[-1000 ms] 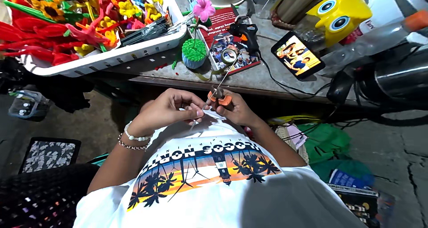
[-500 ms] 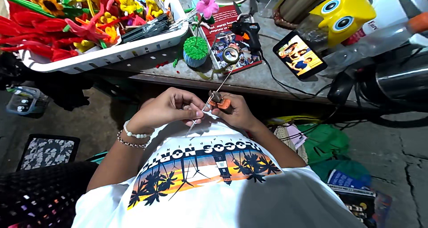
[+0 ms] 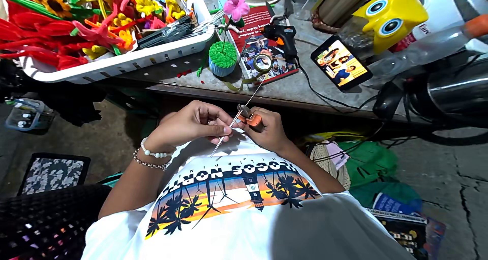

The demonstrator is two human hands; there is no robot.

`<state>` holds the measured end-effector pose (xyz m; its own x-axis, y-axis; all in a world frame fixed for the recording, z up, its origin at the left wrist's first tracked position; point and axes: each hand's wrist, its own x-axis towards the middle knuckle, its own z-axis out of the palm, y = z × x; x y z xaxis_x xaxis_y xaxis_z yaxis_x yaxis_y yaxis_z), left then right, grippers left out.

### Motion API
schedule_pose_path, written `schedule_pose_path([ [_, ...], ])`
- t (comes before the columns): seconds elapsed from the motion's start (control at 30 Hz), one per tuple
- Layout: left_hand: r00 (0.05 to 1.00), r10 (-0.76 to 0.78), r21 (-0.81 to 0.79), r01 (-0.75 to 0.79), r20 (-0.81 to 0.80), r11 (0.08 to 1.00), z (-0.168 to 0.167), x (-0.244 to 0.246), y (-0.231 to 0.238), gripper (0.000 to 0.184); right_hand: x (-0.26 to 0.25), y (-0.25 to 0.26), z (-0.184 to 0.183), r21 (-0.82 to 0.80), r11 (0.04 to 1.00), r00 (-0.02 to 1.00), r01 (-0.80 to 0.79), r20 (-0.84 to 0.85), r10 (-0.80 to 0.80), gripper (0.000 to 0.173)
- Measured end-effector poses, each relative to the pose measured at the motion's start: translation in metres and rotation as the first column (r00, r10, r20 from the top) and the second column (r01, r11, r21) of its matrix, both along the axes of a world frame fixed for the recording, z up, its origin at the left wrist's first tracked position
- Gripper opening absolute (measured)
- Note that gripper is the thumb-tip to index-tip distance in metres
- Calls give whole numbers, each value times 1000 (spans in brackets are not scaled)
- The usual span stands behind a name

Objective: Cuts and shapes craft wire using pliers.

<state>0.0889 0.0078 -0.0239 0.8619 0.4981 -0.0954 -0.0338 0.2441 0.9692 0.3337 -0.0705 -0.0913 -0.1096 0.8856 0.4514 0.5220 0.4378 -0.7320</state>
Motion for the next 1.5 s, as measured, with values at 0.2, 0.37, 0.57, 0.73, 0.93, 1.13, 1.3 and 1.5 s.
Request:
schedule_pose_path([
  [0.2, 1000, -14, 31, 14, -7, 999, -3, -2, 3, 14, -3, -2, -2, -86, 996, 999, 17, -42, -21, 41],
  [0.37, 998, -4, 71, 9, -60, 997, 2, -2, 2, 13, -3, -3, -2, -133, 991, 1000, -12, -31, 8, 28],
  [0.57, 992, -107, 100, 113, -65, 989, -4, -1, 6, 10, 1, -8, -5, -263, 956, 990, -129, -90, 109, 26],
  [0.73, 985, -145, 175, 160, -96, 971, -2, 5, 11, 9, 3, -9, -3, -222, 970, 993, -102, -77, 87, 26],
  [0.93, 984, -108, 133, 127, -139, 983, -1, 15, 29, 12, 3, 3, -5, -260, 965, 995, -35, -100, 10, 21],
  [1.13, 970, -111, 33, 120, -217, 992, -3, 27, 47, 12, 4, 17, -13, -451, 888, 965, -94, -262, -31, 16],
  [1.3, 952, -121, -65, 107, -283, 992, -3, 36, 58, 16, 0, 24, -17, -630, 755, 893, -181, -426, -142, 7],
  [1.5, 937, -74, -132, 30, -343, 991, -4, 44, 68, 20, 3, 36, -26, -689, 616, 783, -383, -595, -179, 10],
])
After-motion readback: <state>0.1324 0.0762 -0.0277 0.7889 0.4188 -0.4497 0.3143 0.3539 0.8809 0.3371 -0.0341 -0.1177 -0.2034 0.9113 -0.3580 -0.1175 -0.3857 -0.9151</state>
